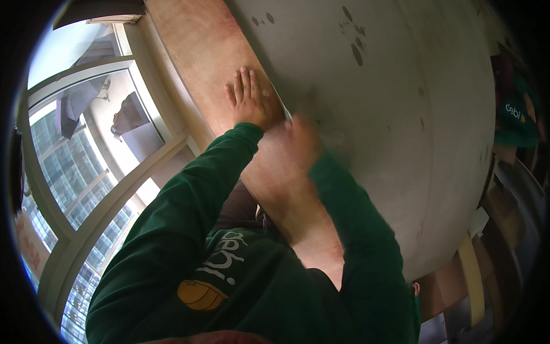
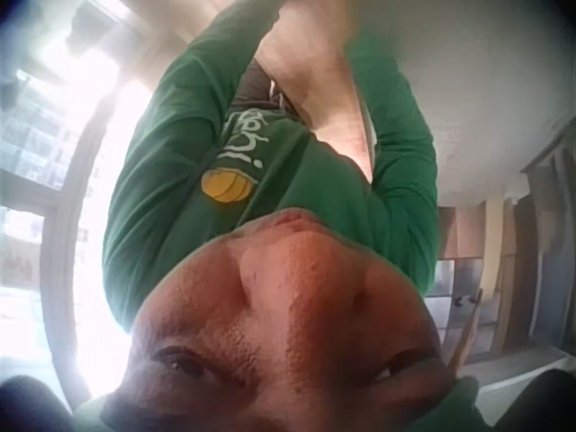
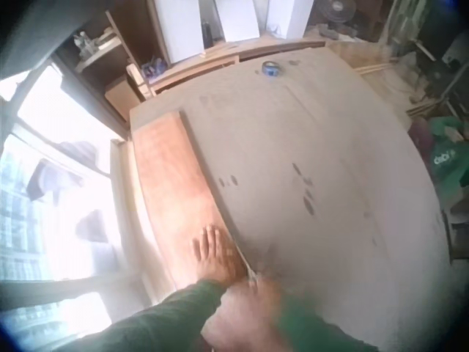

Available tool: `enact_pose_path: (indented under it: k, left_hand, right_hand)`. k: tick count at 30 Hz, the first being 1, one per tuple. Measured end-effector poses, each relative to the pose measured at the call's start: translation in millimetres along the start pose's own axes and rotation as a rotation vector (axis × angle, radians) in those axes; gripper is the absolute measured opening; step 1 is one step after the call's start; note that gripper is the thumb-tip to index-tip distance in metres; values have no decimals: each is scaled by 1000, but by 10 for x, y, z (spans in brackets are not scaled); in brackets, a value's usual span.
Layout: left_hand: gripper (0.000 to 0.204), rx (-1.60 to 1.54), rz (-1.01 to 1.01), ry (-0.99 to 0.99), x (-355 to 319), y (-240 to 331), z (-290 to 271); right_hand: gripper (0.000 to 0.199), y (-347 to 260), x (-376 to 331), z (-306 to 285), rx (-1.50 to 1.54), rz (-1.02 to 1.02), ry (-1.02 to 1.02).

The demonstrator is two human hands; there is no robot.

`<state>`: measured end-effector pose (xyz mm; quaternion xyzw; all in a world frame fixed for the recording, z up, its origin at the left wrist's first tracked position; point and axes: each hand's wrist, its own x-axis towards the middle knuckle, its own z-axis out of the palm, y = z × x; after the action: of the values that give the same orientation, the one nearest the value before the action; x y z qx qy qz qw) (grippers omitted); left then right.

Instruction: The person measures a wooden board with a tape measure and marks it with a pencil, then uses a utility knife to cut across the board.

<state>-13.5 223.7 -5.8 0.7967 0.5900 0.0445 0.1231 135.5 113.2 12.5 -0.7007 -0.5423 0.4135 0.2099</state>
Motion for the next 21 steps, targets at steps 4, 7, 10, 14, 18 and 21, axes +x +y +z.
enact_pose_path:
  k: [4,7,10,14,18,21]
  left_hand:
    - [61,3,16,-28,22,46,0]
    - [62,24,15,-39,10,54,-5]
    - [62,24,-3,-61,4,51,11]
    - [62,8,-19,-71,4,-2,6]
    - [64,15,17,-96,39,86,-58]
    - [65,17,13,-111,45,64,-42]
  right_hand:
    - [25,260,-1691,-47,-6,129,-36]
    - [27,248,-2298,-422,-2,359,-192]
    - [35,-37,-1997,-827,109,461,-236]
    - [45,-341,-308,-680,574,185,-111]
    - [42,-547,1673,-302,478,-27,93]
    - [36,-876,2894,-78,429,-64,119]
